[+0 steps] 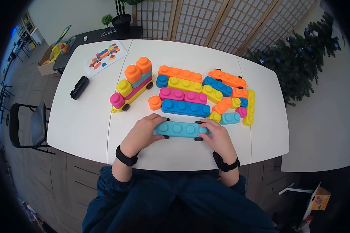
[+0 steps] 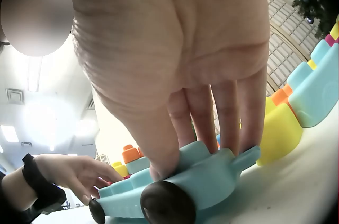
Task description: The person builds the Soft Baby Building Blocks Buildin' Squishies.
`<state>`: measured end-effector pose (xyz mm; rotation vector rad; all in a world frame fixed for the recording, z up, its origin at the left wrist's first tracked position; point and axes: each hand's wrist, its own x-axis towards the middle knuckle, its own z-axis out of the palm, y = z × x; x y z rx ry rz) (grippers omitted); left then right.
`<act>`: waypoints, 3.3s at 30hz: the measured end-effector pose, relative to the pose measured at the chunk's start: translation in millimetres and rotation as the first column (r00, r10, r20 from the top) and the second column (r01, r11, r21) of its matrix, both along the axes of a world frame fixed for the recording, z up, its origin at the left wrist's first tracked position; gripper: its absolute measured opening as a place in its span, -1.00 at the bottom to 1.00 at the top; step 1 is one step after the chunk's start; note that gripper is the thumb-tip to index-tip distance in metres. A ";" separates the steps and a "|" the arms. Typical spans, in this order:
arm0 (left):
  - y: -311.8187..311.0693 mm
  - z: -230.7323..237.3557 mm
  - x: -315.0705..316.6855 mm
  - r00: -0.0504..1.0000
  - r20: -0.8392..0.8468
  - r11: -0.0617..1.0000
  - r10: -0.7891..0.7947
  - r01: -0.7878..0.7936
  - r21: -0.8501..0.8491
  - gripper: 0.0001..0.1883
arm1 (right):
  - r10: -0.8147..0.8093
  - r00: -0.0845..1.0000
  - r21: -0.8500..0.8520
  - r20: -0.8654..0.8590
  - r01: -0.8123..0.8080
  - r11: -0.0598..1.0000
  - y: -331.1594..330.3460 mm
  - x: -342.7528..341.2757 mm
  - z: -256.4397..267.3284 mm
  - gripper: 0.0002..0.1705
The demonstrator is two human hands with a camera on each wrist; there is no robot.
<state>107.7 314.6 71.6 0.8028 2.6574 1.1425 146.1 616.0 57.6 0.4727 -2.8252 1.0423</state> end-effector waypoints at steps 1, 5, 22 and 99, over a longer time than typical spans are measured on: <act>0.2 0.6 0.4 1.000 0.012 1.000 0.002 -0.002 0.001 -0.40 | 0.002 1.000 -0.007 -0.005 -0.002 1.000 0.4 -0.3 -1.0 -0.65; 0.6 -3.4 0.2 1.000 -0.013 1.000 0.008 -0.008 -0.012 -0.38 | 0.009 0.999 0.004 -0.045 -0.009 1.000 1.8 -1.3 -4.0 -0.67; 2.3 0.5 3.0 1.000 -0.005 0.999 0.007 -0.007 -0.032 -0.40 | 0.090 0.992 0.221 -0.094 -0.067 0.973 0.4 -43.2 49.3 -0.65; -10.5 26.8 -50.0 0.979 -0.184 0.996 0.088 -0.086 0.022 -0.76 | -0.092 0.995 -0.132 0.040 0.096 0.987 -7.1 8.7 6.4 -0.65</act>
